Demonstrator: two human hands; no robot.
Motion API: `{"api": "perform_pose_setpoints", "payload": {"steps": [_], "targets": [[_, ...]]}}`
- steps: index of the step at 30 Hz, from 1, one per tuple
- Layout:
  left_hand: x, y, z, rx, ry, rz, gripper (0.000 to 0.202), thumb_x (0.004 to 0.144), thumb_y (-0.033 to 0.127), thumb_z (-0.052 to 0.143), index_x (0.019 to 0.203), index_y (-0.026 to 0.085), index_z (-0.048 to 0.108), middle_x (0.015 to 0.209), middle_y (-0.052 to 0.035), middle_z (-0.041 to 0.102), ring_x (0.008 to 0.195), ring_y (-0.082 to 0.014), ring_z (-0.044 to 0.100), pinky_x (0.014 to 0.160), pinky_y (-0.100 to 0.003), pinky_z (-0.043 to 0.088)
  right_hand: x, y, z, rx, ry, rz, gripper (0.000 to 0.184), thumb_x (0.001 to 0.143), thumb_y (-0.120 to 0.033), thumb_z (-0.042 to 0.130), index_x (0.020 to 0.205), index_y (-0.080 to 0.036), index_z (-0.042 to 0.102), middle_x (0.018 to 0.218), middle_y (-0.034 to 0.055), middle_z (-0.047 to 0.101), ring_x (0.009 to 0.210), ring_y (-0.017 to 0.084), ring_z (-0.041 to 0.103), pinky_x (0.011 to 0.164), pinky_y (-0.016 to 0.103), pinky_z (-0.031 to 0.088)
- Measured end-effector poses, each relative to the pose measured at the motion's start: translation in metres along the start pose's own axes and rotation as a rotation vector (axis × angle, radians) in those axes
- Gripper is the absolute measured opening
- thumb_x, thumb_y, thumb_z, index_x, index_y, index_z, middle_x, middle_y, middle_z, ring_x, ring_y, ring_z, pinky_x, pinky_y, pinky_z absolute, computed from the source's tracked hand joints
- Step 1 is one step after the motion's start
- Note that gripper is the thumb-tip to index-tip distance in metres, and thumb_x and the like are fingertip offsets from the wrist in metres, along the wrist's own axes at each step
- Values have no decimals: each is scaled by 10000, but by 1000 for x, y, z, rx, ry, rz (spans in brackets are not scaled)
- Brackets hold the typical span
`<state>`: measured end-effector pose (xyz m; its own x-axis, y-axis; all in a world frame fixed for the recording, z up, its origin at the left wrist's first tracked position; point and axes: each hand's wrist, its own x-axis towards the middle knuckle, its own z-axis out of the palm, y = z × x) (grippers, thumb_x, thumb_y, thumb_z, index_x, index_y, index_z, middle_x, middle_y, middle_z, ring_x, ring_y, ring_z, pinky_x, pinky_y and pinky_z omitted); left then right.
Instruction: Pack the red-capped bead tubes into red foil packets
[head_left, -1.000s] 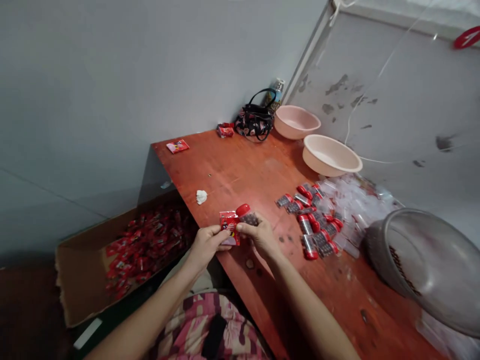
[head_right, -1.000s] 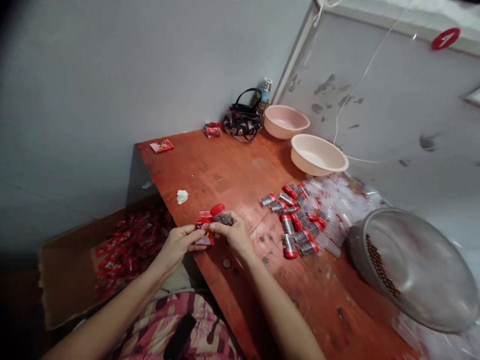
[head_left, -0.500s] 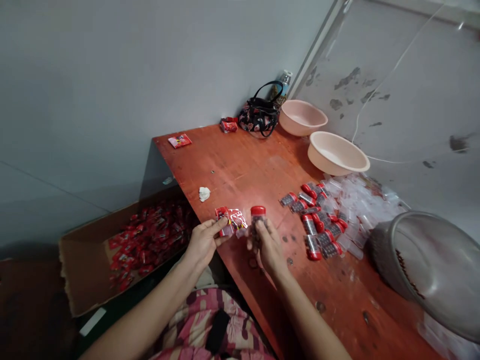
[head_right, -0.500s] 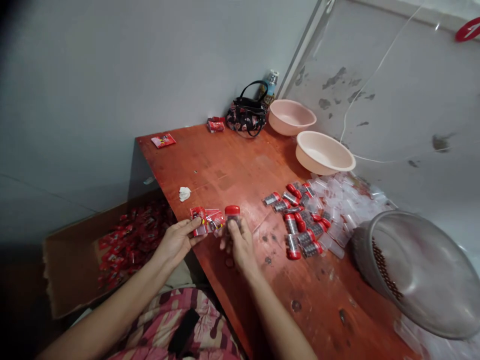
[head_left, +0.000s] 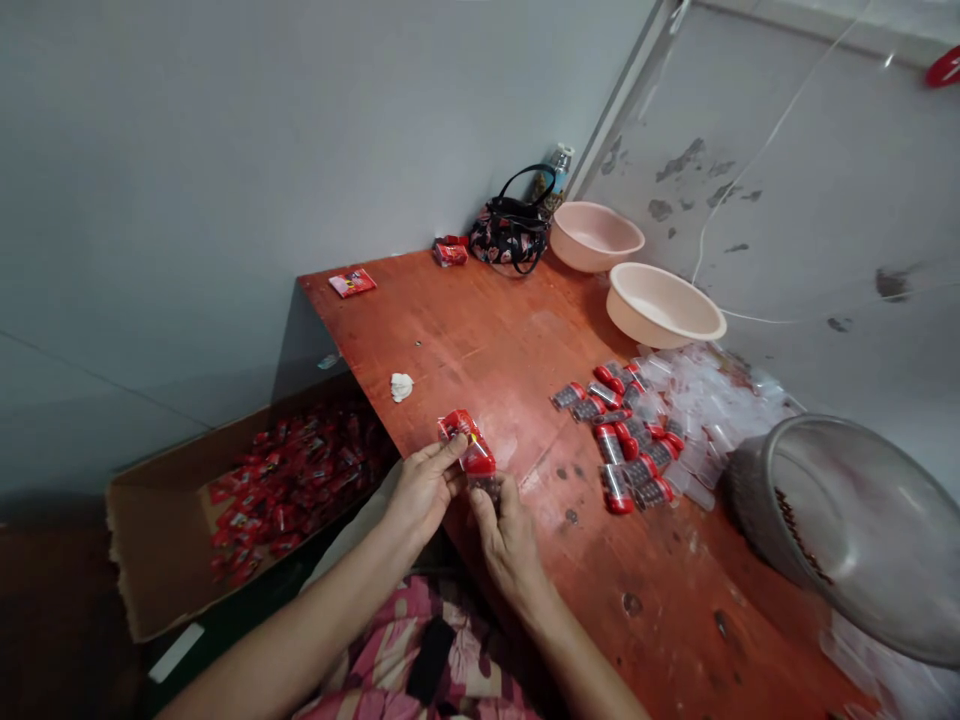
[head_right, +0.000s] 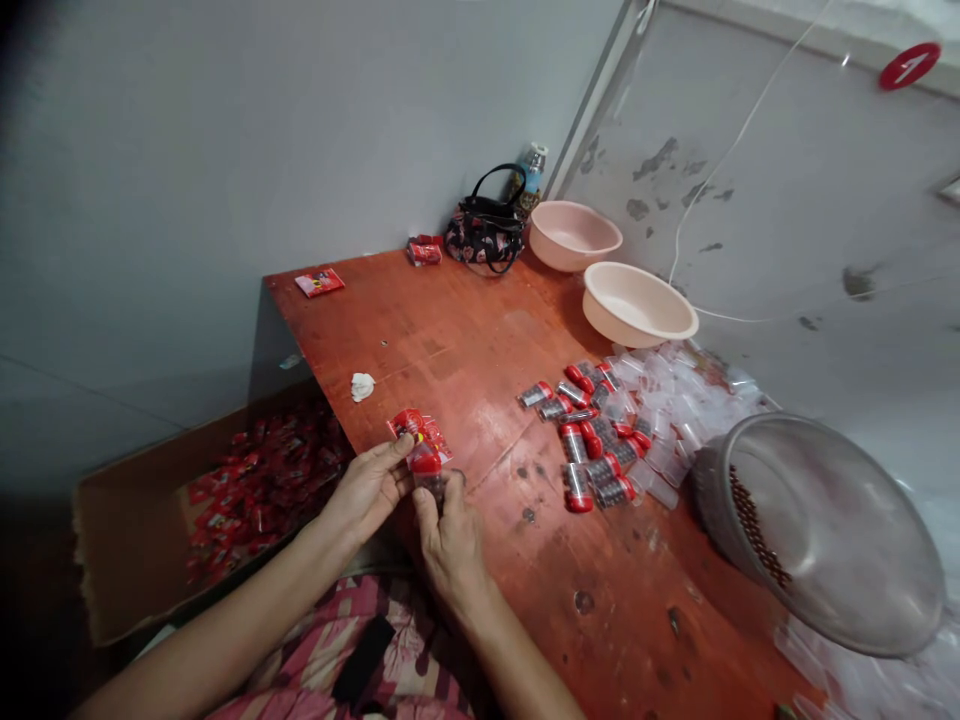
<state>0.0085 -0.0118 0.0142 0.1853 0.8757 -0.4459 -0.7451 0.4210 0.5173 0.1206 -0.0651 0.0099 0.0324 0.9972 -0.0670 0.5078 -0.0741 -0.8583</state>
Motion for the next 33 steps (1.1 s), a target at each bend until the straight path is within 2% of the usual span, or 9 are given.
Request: {"api": "perform_pose_setpoints", "payload": {"steps": [2,7,12,16,20,23,26,29,33], "targets": [[-2,-1,2,50,-35,29,135,683,216,652,739,97,623,654,-20,648,590,-122,593,604,-240,495,1,1,-1,28,-7,4,155,852,-343,407,906,-208,461,677,-1,568,587,157,542,533,245,378],[-1,1,2,163,-111,72,167,666,224,664,789,117,622,692,-19,648,581,-115,586,569,-233,471,6,8,-3,218,-170,48,194,878,-378,348,825,-203,412,586,-41,532,406,95,449,408,202,337],[2,-1,-1,236,-128,35,150,652,204,676,760,110,632,684,-35,661,596,-124,597,600,-238,469,9,11,-5,37,-19,-61,162,842,-348,437,791,-195,445,606,-29,527,509,109,481,486,211,359],[3,-2,-2,260,-161,-16,133,662,210,665,717,92,639,663,-59,663,590,-142,602,590,-253,475,11,11,-7,33,-12,-88,147,836,-344,452,824,-198,468,630,-19,536,533,114,487,497,215,358],[2,5,-1,303,-274,-109,171,680,258,639,666,89,620,586,-72,643,460,-158,570,453,-283,463,15,11,-10,370,-228,32,216,856,-408,393,803,-201,428,548,-41,515,382,80,418,376,188,309],[2,9,0,360,-323,-164,220,677,299,635,665,80,621,578,-90,640,447,-182,576,435,-306,463,17,10,-10,593,-368,97,272,863,-450,345,782,-198,403,511,-50,505,311,58,355,325,175,271],[4,7,0,374,-284,-128,214,661,303,648,668,91,622,598,-77,642,466,-178,581,451,-306,470,19,10,-10,471,-257,76,259,850,-437,395,770,-193,422,510,-51,493,338,60,388,343,172,288],[4,-3,-1,384,-165,-23,179,631,269,678,637,102,612,582,-39,627,487,-143,574,495,-271,473,20,12,-11,284,-136,37,233,835,-410,445,748,-193,444,515,-50,488,382,68,416,378,175,315],[0,-15,1,370,-153,-18,192,680,297,635,660,112,587,537,-17,601,412,-145,553,418,-274,455,23,15,-13,408,-259,79,253,853,-422,403,742,-196,426,511,-58,475,365,61,385,357,169,298]]}}
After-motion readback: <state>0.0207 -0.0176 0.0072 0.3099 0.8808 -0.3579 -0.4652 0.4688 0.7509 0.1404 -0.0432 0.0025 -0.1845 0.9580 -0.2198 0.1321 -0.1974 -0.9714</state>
